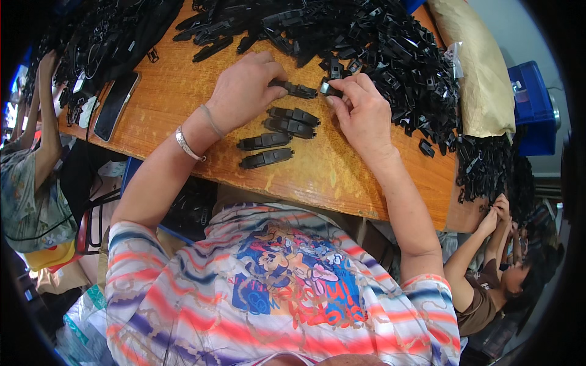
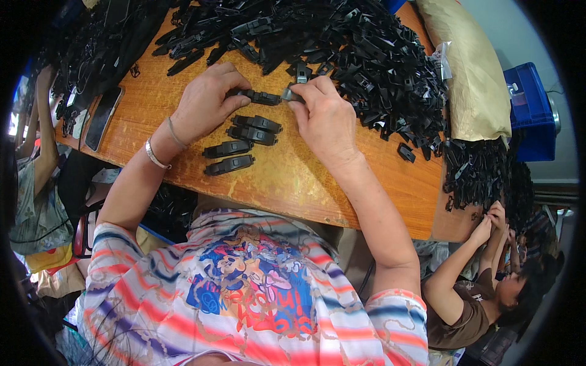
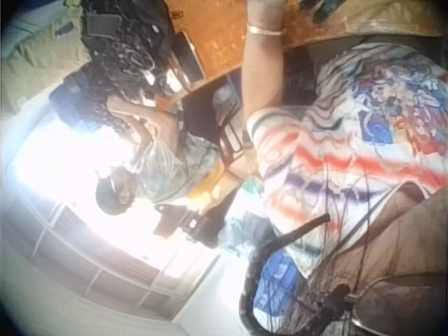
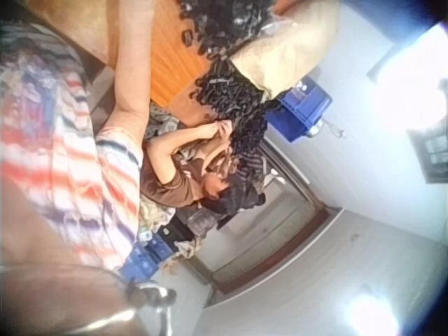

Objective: The person assembles plastic components together by hand, stacks the assembled pieces on the table, and places them into a bin below. The person then pulls more plastic parts from a container onto the table.

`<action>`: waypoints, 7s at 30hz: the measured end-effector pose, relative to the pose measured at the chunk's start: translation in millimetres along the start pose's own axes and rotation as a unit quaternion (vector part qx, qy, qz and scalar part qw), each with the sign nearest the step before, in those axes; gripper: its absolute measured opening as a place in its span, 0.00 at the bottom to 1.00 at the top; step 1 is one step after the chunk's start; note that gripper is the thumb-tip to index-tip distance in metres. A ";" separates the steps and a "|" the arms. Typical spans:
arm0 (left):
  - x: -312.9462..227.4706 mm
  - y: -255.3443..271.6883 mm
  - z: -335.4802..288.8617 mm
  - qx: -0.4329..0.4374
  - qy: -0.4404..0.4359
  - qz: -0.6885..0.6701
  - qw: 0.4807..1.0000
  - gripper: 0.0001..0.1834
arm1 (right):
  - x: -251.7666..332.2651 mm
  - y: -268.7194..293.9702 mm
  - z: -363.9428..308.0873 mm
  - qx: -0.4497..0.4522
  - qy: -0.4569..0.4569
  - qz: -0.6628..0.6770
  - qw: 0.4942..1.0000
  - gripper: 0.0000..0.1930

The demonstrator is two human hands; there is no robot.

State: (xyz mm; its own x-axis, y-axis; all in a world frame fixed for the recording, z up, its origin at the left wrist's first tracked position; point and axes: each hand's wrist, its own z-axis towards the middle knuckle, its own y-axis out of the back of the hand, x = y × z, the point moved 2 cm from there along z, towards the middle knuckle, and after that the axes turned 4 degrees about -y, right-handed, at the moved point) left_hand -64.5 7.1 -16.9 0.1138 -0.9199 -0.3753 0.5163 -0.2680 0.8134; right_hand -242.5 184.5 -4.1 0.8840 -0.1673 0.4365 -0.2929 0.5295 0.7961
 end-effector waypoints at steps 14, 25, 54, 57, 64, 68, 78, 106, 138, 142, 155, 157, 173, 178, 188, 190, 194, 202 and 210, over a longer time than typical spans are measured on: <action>-8.3 -10.8 0.0 0.025 -0.002 -0.058 0.998 0.11 | 5.8 -22.1 15.3 0.061 0.060 0.038 0.996 0.10; -7.4 -3.6 44.0 0.047 0.091 -0.111 0.989 0.16 | -22.6 11.2 8.2 0.037 -0.045 0.050 0.997 0.13; -10.4 8.9 0.7 -0.007 -0.098 -0.017 0.995 0.08 | -19.0 2.6 10.1 0.092 0.016 -0.167 0.981 0.14; -7.3 7.9 -0.5 -0.019 -0.044 -0.060 0.997 0.08 | -17.1 4.9 13.0 0.109 0.005 -0.190 0.976 0.13; 3.1 0.0 3.7 0.009 0.010 -0.023 1.000 0.11 | 2.2 -13.5 17.2 0.054 -0.009 0.069 0.996 0.16; 2.4 -5.9 7.7 -0.003 0.001 -0.032 0.999 0.10 | -11.0 -22.7 18.9 0.041 -0.020 0.094 0.995 0.13; -3.9 -16.2 19.8 -0.013 -0.024 -0.073 0.997 0.09 | -18.4 -29.8 37.5 0.057 0.120 0.010 0.991 0.12; -46.3 54.0 -117.4 0.088 0.039 -0.021 0.995 0.55 | 66.6 -35.1 -13.9 0.222 0.120 0.089 0.964 0.44; 24.6 133.1 -187.1 -0.253 0.121 0.051 0.958 0.13 | 20.6 -9.3 15.1 0.064 0.040 0.123 0.989 0.12; 34.6 110.7 -96.8 -0.174 0.088 0.035 0.980 0.22 | -18.3 16.5 12.6 -0.008 -0.021 -0.040 0.999 0.13; 101.5 20.2 19.2 -0.042 0.176 0.171 0.969 0.42 | -34.1 -0.6 4.6 -0.022 0.033 -0.071 0.997 0.14; 73.2 18.7 13.7 -0.046 0.100 0.166 0.980 0.39 | -30.2 0.9 3.9 -0.009 0.015 -0.056 0.998 0.14; 0.8 9.5 26.1 -0.069 -0.022 0.174 0.982 0.34 | -44.5 25.3 38.9 -0.089 0.047 -0.080 0.992 0.08; 10.5 0.8 26.1 -0.040 0.007 0.155 0.987 0.34 | -53.3 15.9 77.7 -0.031 0.080 -0.185 0.979 0.12; 15.2 4.2 25.2 -0.043 -0.001 0.118 0.992 0.33 | -56.4 5.6 93.5 0.095 0.074 -0.263 0.957 0.14; 17.6 3.4 23.9 -0.045 0.001 0.121 0.992 0.33 | -51.6 12.0 89.6 0.121 0.096 -0.254 0.955 0.14; 18.2 3.1 24.1 -0.042 -0.001 0.126 0.991 0.34 | -52.0 16.9 80.9 0.114 0.177 -0.171 0.963 0.11; 16.4 5.2 24.5 -0.038 -0.002 0.119 0.992 0.33 | -34.1 9.4 118.8 -0.014 0.116 0.065 0.991 0.14; 15.5 6.8 25.4 -0.037 0.002 0.108 0.993 0.32 | -51.3 13.1 179.9 -0.038 0.053 0.149 0.987 0.14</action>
State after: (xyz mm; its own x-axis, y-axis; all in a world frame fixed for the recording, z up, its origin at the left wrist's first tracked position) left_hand -80.8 -16.3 -5.9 0.2326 -0.9524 -0.1969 0.5402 -0.0419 0.8405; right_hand -357.3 50.4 59.4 0.7970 0.0920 0.5970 -0.5216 0.6032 0.6034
